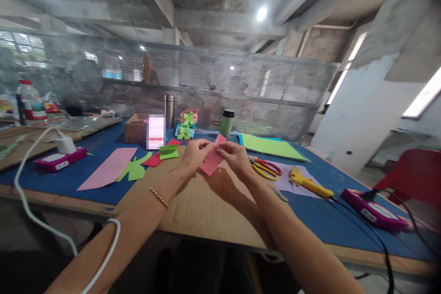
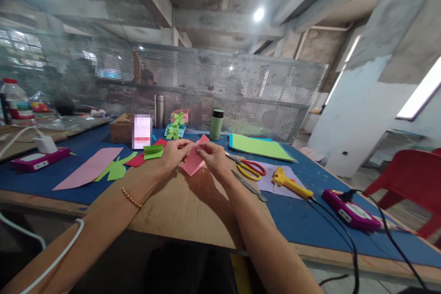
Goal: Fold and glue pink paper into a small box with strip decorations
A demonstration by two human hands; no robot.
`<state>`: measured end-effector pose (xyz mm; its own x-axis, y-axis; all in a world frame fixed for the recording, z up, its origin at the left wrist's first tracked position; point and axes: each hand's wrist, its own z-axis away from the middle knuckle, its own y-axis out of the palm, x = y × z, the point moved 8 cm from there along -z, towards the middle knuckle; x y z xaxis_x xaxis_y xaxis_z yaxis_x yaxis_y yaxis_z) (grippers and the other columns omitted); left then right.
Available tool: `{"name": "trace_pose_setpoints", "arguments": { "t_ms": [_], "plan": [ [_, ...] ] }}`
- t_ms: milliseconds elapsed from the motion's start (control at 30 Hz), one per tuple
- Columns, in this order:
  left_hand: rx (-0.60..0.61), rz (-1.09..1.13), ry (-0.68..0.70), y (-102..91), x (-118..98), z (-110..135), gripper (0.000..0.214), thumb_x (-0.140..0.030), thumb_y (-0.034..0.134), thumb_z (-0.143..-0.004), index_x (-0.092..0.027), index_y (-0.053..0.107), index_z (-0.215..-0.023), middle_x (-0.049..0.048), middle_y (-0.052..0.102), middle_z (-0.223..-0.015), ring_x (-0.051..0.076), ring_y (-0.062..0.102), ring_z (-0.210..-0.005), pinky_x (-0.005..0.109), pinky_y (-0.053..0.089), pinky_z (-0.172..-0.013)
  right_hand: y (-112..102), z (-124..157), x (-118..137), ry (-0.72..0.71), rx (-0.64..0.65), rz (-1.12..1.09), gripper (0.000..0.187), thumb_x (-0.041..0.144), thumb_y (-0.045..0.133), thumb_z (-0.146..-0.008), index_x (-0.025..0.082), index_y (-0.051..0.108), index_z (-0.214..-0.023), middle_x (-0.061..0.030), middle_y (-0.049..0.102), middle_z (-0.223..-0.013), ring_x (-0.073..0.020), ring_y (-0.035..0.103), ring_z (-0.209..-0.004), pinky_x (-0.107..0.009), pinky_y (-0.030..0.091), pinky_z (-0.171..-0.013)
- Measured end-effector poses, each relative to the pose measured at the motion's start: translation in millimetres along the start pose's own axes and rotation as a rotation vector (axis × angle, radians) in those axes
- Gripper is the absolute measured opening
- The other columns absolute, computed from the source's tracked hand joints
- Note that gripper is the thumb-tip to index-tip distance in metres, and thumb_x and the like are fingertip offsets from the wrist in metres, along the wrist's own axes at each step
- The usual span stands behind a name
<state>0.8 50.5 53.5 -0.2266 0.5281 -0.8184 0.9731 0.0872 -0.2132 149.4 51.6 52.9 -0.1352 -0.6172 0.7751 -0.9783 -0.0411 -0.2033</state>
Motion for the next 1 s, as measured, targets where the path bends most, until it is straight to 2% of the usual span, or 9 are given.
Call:
{"name": "trace_pose_setpoints", "arguments": {
  "t_ms": [200, 433, 600, 767, 1000],
  "plan": [
    [0.032, 0.092, -0.057, 2.9, 1.9, 1.0, 0.031, -0.042, 0.071, -0.075, -0.013, 0.075, -0.083, 0.0014, 0.066, -0.067, 0.009, 0.048, -0.048, 0.022, 0.038, -0.047, 5.4, 0.6, 0.6, -0.008, 0.047, 0.006, 0.028, 0.043, 0.075, -0.074, 0.019, 0.076, -0.09, -0.0034, 0.076, -0.085, -0.0184, 0.067, -0.076, -0.032, 0.053, -0.074],
    [0.099, 0.366, -0.245, 12.8, 16.6, 3.6, 0.037, -0.048, 0.08, -0.064, -0.014, 0.071, -0.076, -0.0042, 0.052, -0.054, 0.005, 0.041, -0.045, 0.019, 0.028, -0.044, 4.4, -0.8, -1.2, -0.023, 0.031, 0.059, 0.028, 0.045, 0.073, -0.074, 0.019, 0.075, -0.083, -0.0019, 0.072, -0.077, -0.0172, 0.064, -0.071, -0.029, 0.051, -0.068],
    [0.112, 0.401, -0.227, 12.4, 15.2, 2.4, 0.042, -0.052, 0.082, -0.059, -0.014, 0.068, -0.071, -0.0061, 0.048, -0.052, 0.004, 0.035, -0.044, 0.02, 0.022, -0.044, 7.3, 1.3, 5.4, -0.041, 0.064, 0.099, 0.026, 0.042, 0.07, -0.077, 0.018, 0.073, -0.088, -0.0024, 0.071, -0.082, -0.0169, 0.063, -0.075, -0.029, 0.05, -0.071],
    [0.124, 0.42, -0.214, 11.3, 10.3, 3.2, 0.043, -0.052, 0.083, -0.058, -0.013, 0.068, -0.07, -0.0074, 0.043, -0.051, 0.004, 0.032, -0.044, 0.021, 0.021, -0.045, 7.3, 1.9, 13.0, -0.082, 0.048, 0.135, 0.023, 0.04, 0.068, -0.079, 0.018, 0.063, -0.084, -0.0004, 0.065, -0.077, -0.0144, 0.06, -0.072, -0.027, 0.049, -0.068],
    [0.105, 0.428, -0.259, 10.9, 10.7, 4.2, 0.04, -0.048, 0.084, -0.058, -0.014, 0.068, -0.07, -0.0057, 0.05, -0.055, 0.004, 0.034, -0.045, 0.021, 0.022, -0.046, 7.7, 1.9, 21.5, -0.165, 0.025, 0.248, 0.023, 0.042, 0.066, -0.081, 0.019, 0.062, -0.081, -0.0014, 0.064, -0.077, -0.0153, 0.058, -0.071, -0.027, 0.047, -0.069]
  ]
}}
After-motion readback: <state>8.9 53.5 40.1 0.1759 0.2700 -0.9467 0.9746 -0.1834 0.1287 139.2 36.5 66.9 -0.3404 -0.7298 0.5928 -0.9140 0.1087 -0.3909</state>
